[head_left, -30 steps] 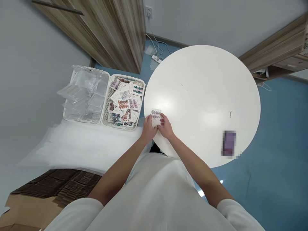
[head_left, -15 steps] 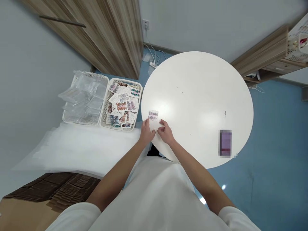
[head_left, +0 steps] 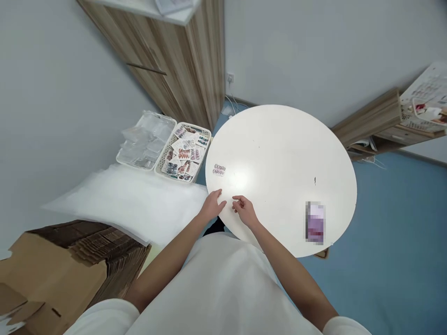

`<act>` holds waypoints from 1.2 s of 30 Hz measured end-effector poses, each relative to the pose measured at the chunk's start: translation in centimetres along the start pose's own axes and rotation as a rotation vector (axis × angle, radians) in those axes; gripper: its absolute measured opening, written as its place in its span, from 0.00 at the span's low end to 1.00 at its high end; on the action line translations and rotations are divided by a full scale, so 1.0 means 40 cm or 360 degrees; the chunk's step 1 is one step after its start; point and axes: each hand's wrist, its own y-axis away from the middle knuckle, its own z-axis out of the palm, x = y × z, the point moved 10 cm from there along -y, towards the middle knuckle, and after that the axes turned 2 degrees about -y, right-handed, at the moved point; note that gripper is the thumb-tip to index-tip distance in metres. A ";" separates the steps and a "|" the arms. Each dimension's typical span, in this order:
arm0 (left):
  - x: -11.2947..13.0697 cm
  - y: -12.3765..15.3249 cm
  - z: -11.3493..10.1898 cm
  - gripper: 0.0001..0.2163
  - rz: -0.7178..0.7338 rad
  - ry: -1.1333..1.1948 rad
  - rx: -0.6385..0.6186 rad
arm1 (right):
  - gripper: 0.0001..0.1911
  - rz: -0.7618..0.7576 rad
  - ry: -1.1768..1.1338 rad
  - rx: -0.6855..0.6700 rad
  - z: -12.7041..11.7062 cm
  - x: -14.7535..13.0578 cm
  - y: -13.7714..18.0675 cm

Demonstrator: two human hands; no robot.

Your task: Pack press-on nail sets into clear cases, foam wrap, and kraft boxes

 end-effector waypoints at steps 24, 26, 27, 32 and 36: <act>-0.100 0.335 -0.117 0.26 -0.0389 0.0314 0.0292 | 0.13 -0.0192 0.0202 -0.0604 0.157 -0.062 0.062; -0.120 0.329 -0.174 0.26 -0.0369 0.0344 0.0426 | 0.13 -0.0234 0.0211 -0.0660 0.215 -0.092 0.039; -0.133 0.325 -0.208 0.25 -0.0363 0.0368 0.0511 | 0.13 -0.0257 0.0226 -0.0685 0.246 -0.109 0.024; -0.236 0.271 -0.391 0.22 -0.0404 0.0637 0.0849 | 0.14 -0.0391 0.0410 -0.0735 0.415 -0.204 -0.088; -0.322 0.181 -0.513 0.20 -0.0430 0.0956 0.0987 | 0.14 -0.0510 0.0635 -0.0695 0.547 -0.280 -0.207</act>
